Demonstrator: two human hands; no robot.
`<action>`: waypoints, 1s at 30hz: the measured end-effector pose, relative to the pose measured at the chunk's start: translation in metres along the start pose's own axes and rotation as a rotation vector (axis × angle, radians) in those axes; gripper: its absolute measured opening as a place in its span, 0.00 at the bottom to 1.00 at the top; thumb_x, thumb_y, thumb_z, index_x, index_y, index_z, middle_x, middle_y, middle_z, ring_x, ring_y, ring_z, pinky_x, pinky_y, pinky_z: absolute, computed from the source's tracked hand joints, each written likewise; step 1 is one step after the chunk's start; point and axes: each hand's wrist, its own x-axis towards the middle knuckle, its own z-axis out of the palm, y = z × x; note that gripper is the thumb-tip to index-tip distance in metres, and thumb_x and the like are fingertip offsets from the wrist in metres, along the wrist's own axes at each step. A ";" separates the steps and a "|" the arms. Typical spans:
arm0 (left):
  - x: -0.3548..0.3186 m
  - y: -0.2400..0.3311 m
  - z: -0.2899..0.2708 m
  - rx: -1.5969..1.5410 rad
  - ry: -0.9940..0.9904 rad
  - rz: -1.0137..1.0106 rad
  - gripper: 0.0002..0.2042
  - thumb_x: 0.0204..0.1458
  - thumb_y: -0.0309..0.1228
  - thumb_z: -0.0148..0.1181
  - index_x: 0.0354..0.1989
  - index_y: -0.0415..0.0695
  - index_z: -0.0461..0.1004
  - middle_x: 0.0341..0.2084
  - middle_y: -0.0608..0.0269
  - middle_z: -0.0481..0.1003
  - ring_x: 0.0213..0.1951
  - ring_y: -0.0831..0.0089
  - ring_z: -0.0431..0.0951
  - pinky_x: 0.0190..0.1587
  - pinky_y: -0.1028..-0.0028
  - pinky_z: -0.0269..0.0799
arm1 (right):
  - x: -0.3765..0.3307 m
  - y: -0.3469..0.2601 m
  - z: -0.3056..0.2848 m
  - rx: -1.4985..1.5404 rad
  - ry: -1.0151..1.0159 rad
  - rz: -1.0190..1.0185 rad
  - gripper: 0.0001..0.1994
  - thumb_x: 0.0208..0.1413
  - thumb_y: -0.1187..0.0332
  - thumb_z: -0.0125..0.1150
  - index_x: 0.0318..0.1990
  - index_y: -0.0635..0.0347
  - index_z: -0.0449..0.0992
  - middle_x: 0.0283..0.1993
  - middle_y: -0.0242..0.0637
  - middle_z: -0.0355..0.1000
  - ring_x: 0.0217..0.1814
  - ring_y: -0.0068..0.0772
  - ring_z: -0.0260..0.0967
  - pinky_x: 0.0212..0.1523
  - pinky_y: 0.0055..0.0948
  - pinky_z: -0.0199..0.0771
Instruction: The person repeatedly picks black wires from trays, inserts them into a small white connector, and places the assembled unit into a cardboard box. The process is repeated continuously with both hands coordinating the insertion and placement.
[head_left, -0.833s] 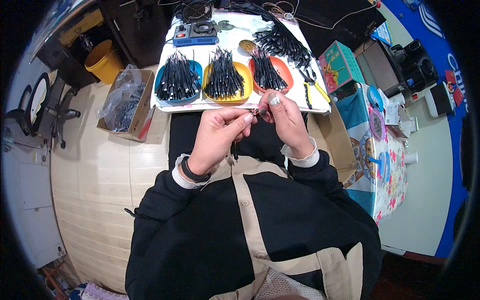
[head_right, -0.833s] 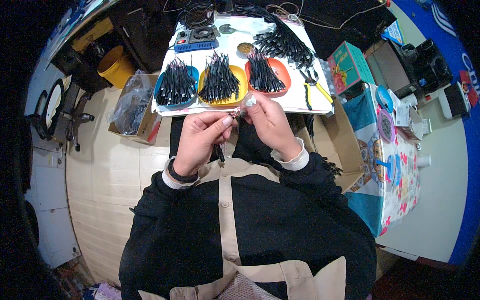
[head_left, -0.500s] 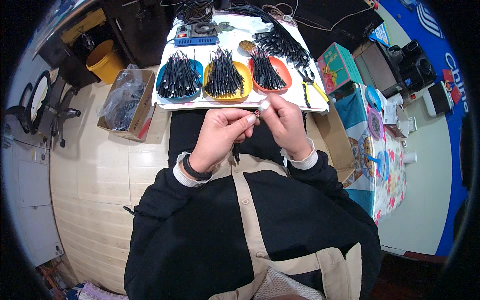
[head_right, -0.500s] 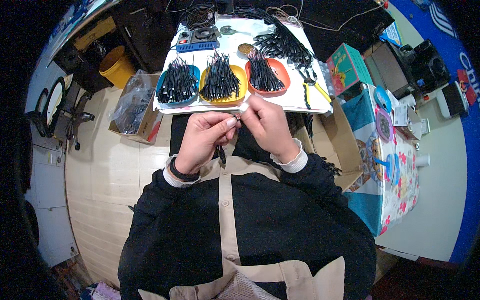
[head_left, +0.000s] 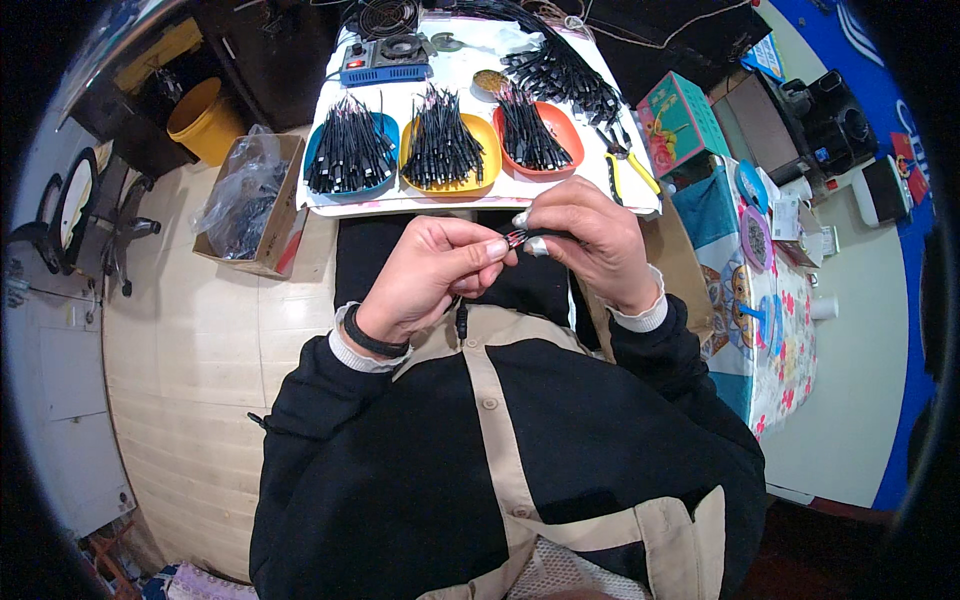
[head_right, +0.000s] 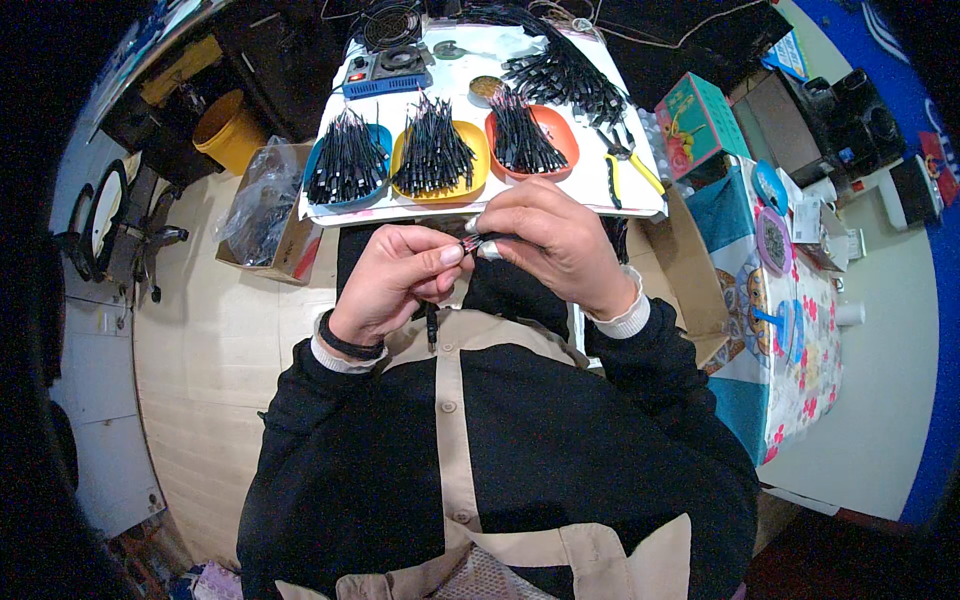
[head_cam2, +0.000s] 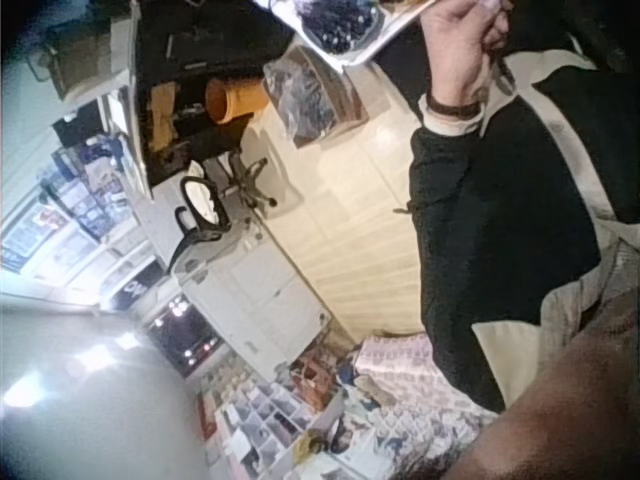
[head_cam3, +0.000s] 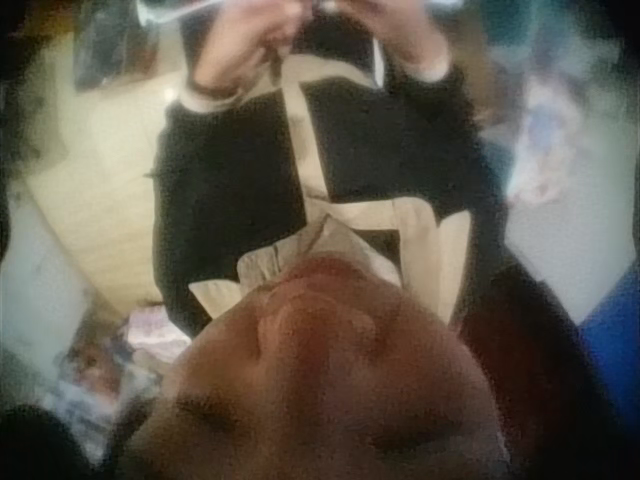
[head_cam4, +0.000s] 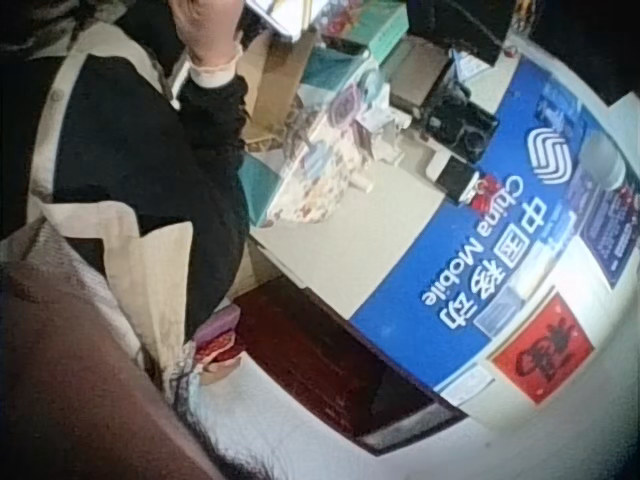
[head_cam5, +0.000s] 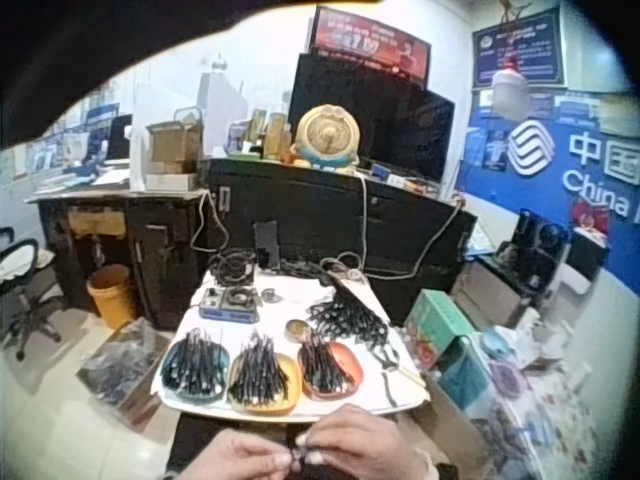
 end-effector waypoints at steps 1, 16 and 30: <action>0.001 0.000 0.000 0.003 -0.002 0.003 0.08 0.56 0.27 0.58 0.36 0.33 0.78 0.18 0.67 0.73 0.17 0.88 0.64 0.19 0.88 0.54 | 0.001 0.001 0.000 0.004 -0.007 0.003 0.13 0.41 0.80 0.66 0.38 0.61 0.77 0.38 0.39 0.72 0.39 0.38 0.71 0.41 0.32 0.71; 0.006 -0.009 0.002 1.596 0.116 1.144 0.13 0.44 0.20 0.58 0.41 0.32 0.72 0.26 0.55 0.72 0.28 0.62 0.75 0.31 0.70 0.72 | -0.018 0.001 0.022 0.596 0.034 0.560 0.05 0.58 0.72 0.57 0.37 0.65 0.71 0.33 0.31 0.68 0.33 0.22 0.64 0.34 0.22 0.65; 0.000 -0.012 0.010 0.931 0.172 0.690 0.05 0.50 0.21 0.61 0.35 0.34 0.77 0.20 0.58 0.74 0.23 0.71 0.76 0.26 0.75 0.70 | -0.014 -0.018 0.010 -0.253 0.140 -0.023 0.14 0.39 0.82 0.65 0.37 0.64 0.74 0.35 0.40 0.71 0.35 0.40 0.69 0.35 0.31 0.70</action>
